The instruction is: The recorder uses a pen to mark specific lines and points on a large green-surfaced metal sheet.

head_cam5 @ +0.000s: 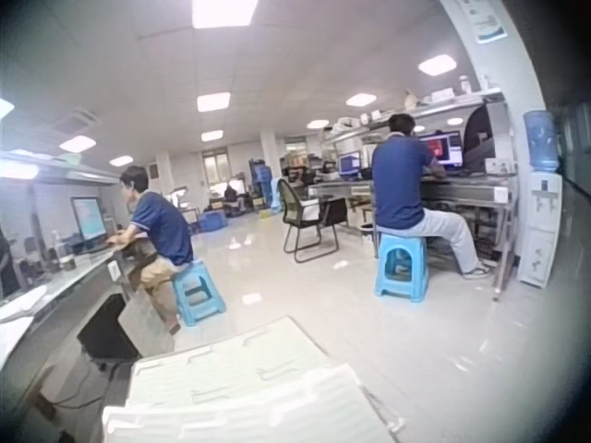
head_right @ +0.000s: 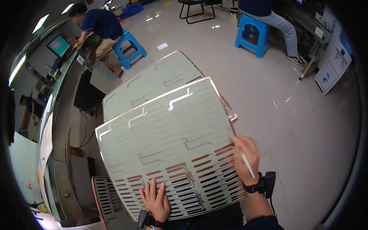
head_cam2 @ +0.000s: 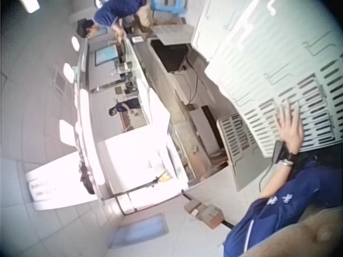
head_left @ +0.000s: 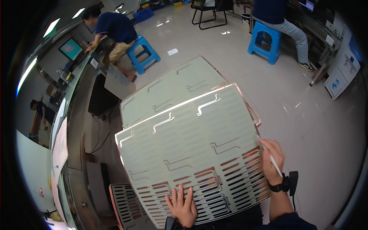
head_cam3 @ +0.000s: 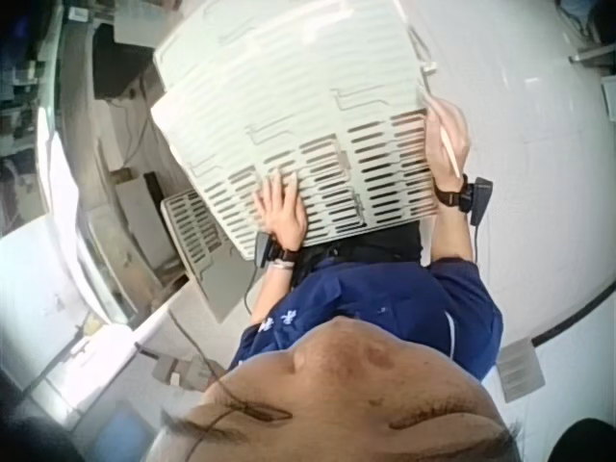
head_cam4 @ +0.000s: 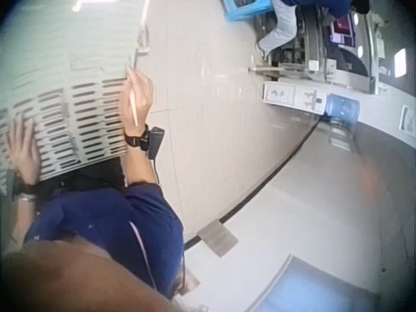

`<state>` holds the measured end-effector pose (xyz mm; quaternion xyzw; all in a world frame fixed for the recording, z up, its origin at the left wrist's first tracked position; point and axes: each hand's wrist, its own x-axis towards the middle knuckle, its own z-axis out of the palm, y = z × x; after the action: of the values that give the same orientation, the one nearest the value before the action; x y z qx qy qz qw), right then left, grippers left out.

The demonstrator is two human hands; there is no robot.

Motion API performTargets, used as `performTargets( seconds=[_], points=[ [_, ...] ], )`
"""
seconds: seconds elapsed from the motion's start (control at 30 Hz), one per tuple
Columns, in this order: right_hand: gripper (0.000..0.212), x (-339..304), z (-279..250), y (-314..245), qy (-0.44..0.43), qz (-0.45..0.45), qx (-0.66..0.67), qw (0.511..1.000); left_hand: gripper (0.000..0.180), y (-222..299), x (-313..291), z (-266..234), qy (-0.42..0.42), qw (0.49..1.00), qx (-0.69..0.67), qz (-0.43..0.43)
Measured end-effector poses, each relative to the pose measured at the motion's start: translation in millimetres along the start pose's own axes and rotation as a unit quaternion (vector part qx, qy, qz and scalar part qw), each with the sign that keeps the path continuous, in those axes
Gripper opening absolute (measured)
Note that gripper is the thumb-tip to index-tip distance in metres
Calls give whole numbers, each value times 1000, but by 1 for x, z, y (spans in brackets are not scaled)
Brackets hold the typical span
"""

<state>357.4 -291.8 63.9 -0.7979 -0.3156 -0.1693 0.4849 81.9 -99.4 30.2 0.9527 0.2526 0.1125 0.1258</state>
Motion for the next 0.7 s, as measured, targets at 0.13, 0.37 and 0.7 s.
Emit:
performTargets(
  seconds=[0.13,0.37,0.7],
  points=[
    [22,10,29,-5,-28,8,51,998,52,2,0,1,7,1000,14,-8],
    [26,6,41,5,-33,-29,53,998,51,1,0,1,-5,1000,19,-10],
    [28,5,41,6,-41,-44,33,998,48,0,-3,3,-5,999,38,-15]
  ],
)
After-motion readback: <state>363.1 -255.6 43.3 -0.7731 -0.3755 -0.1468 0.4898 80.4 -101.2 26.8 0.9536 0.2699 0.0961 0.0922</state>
